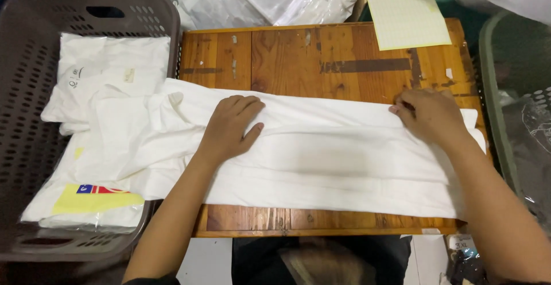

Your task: The person folds a white shirt on a wooden table. They smooth the fabric, fold the sleeves inward, fold the shirt in half lengthwise, and then fold it into a compact rectangle.

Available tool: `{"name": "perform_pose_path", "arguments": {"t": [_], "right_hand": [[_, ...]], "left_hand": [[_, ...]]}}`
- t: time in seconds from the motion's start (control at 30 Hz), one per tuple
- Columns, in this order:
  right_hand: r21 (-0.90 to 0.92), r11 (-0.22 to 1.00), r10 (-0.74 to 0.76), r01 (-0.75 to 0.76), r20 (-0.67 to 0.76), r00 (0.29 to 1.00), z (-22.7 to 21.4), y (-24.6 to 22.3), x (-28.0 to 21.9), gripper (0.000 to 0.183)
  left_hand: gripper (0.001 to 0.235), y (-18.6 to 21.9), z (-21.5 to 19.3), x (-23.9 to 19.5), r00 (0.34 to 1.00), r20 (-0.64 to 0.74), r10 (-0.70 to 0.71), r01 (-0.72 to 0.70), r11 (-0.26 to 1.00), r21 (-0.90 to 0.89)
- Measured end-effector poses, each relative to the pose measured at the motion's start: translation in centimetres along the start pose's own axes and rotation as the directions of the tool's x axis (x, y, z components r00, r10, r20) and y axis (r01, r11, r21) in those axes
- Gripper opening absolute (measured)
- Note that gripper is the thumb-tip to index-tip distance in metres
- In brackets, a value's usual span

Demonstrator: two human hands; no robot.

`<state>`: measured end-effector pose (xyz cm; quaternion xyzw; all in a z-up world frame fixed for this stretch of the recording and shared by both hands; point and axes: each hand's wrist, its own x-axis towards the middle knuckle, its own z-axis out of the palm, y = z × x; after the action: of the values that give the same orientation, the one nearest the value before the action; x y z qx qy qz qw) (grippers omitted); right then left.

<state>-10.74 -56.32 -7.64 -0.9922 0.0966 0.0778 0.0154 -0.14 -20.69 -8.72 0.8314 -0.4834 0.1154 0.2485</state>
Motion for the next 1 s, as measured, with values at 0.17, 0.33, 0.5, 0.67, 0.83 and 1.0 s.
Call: {"name": "perform_pose_path", "arguments": {"t": [0.17, 0.33, 0.5, 0.67, 0.83, 1.0], "right_hand": [[-0.020, 1.000, 0.000, -0.005, -0.224, 0.975, 3.6, 2.2, 0.9, 0.033], [-0.134, 0.990, -0.124, 0.053, -0.598, 0.792, 5.6, 4.5, 0.8, 0.029], [0.086, 0.960, -0.197, 0.267, -0.471, 0.860, 1.6, 3.3, -1.6, 0.018], [0.149, 0.944, -0.229, 0.293, -0.342, 0.911, 0.7, 3.0, -2.8, 0.026], [0.200, 0.944, -0.237, 0.262, -0.139, 0.961, 1.3, 3.8, -2.5, 0.023], [0.063, 0.994, -0.092, 0.092, 0.000, 0.996, 1.9, 5.6, -2.8, 0.029]], "left_hand": [[0.044, -0.4, 0.5, -0.2, 0.996, 0.069, -0.051, 0.045, 0.995, 0.086], [0.044, -0.6, 0.4, 0.0, 0.988, 0.097, -0.124, 0.116, 0.990, 0.086], [0.056, -0.9, -0.8, 0.0, 0.994, 0.112, -0.008, 0.015, 0.998, -0.064], [0.024, -0.7, -1.4, -0.7, 0.999, 0.037, 0.025, -0.019, 0.988, -0.156], [0.014, -1.4, -1.5, -1.0, 0.995, 0.021, -0.098, 0.099, 0.995, -0.032], [0.016, -0.9, -1.3, -0.8, 0.955, 0.115, -0.273, 0.277, 0.961, -0.016]]}}
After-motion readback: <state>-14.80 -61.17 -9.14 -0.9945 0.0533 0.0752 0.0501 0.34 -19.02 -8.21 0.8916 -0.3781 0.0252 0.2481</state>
